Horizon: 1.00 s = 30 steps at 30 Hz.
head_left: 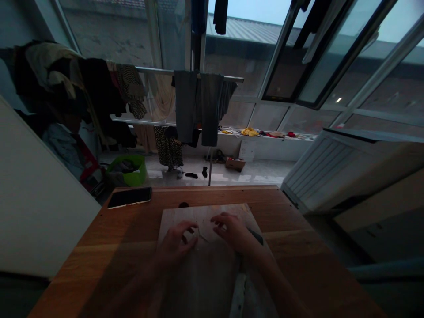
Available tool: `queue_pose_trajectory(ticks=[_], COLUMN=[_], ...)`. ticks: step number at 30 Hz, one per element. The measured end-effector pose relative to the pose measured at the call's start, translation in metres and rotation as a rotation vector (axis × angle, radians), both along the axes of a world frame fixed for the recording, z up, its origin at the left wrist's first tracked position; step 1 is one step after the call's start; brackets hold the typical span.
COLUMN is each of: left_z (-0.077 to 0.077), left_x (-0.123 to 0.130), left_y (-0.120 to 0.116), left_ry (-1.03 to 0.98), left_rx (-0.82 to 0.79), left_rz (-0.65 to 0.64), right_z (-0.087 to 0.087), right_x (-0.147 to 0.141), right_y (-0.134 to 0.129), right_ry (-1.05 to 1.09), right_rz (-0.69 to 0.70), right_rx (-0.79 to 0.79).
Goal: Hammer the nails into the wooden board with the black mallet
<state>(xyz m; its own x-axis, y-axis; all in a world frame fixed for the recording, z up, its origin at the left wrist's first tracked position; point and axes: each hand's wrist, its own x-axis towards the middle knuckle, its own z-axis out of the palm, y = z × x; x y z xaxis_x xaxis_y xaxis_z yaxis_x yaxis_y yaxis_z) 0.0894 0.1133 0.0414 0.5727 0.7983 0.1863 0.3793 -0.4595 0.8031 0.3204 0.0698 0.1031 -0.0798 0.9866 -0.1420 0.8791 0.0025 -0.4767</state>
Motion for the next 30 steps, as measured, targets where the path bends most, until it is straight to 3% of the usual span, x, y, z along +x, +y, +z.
queue_pose_trajectory(ticks=[4, 8, 14, 18, 20, 22, 26, 30], left_z=[-0.01, -0.016, -0.041, -0.039, -0.033, -0.028, -0.029, -0.032], left_x=[-0.034, -0.064, -0.095, -0.102, -0.101, -0.098, -0.094, -0.114], left_y=[-0.027, -0.059, -0.093, -0.106, -0.109, -0.109, -0.11, -0.115], left_ry=[0.092, 0.223, 0.368, 0.472, 0.504, 0.507, 0.486, 0.486], left_rx=[0.138, 0.314, 0.75, 0.926, 0.93, 0.906, 0.844, 0.836], left_rz=[0.036, 0.046, 0.172, 0.104, 0.108, 0.139, 0.195, 0.247], right_z=[-0.001, -0.015, -0.017, -0.021, -0.037, -0.058, -0.093, -0.108], right_x=[0.012, 0.001, -0.02, 0.007, 0.032, 0.058, 0.085, 0.078], right_y=[0.004, 0.015, 0.012, -0.034, -0.07, -0.108, -0.163, -0.178], right_ry=[-0.146, -0.229, -0.099, -0.031, -0.046, -0.115, -0.096, 0.018], right_rz=[-0.091, -0.094, -0.086, -0.225, -0.379, -0.542, -0.471, -0.513], right_rx=[-0.008, -0.088, -0.005, 0.195, 0.295, 0.52, 0.498, 0.368])
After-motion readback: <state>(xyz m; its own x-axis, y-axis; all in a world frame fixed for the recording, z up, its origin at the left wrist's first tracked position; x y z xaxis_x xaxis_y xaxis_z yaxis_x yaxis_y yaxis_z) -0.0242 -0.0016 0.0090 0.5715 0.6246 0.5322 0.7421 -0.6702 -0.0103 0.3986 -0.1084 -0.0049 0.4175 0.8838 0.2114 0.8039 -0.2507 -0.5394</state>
